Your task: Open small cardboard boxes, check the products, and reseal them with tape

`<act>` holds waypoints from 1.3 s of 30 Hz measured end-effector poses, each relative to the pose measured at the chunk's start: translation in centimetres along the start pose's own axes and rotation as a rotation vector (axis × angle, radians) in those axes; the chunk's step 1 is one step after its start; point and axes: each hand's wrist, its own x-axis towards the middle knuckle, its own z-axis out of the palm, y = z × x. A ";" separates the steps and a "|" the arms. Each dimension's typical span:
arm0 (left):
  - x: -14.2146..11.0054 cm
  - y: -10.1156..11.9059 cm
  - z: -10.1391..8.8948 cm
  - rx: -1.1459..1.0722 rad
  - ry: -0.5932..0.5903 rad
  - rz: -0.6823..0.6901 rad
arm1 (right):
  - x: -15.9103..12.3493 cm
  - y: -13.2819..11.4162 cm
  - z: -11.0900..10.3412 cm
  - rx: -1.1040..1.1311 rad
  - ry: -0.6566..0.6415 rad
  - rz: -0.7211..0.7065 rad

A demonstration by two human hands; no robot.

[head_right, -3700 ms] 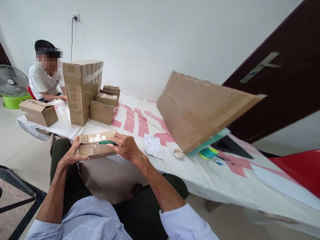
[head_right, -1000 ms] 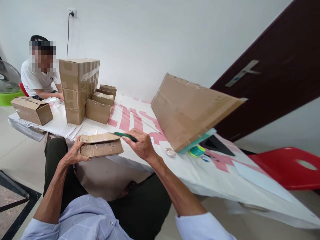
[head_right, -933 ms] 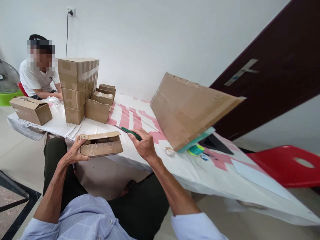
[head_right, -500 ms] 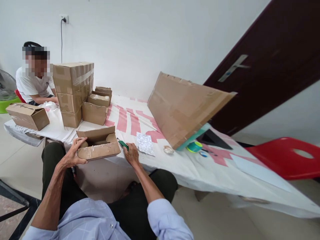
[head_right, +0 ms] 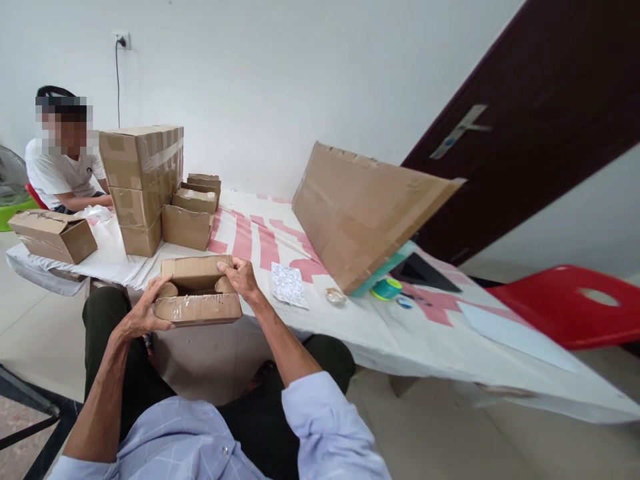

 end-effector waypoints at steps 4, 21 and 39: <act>0.0 -0.5 0.1 -0.030 0.038 0.004 | 0.0 -0.1 -0.1 -0.166 0.099 -0.014; 0.3 -0.3 0.7 -0.091 0.107 -0.065 | -5.8 -6.3 1.6 -0.713 -0.362 -0.656; 0.0 -1.4 0.3 -0.101 0.006 -0.020 | -15.2 -2.7 2.2 -0.673 -0.177 -0.907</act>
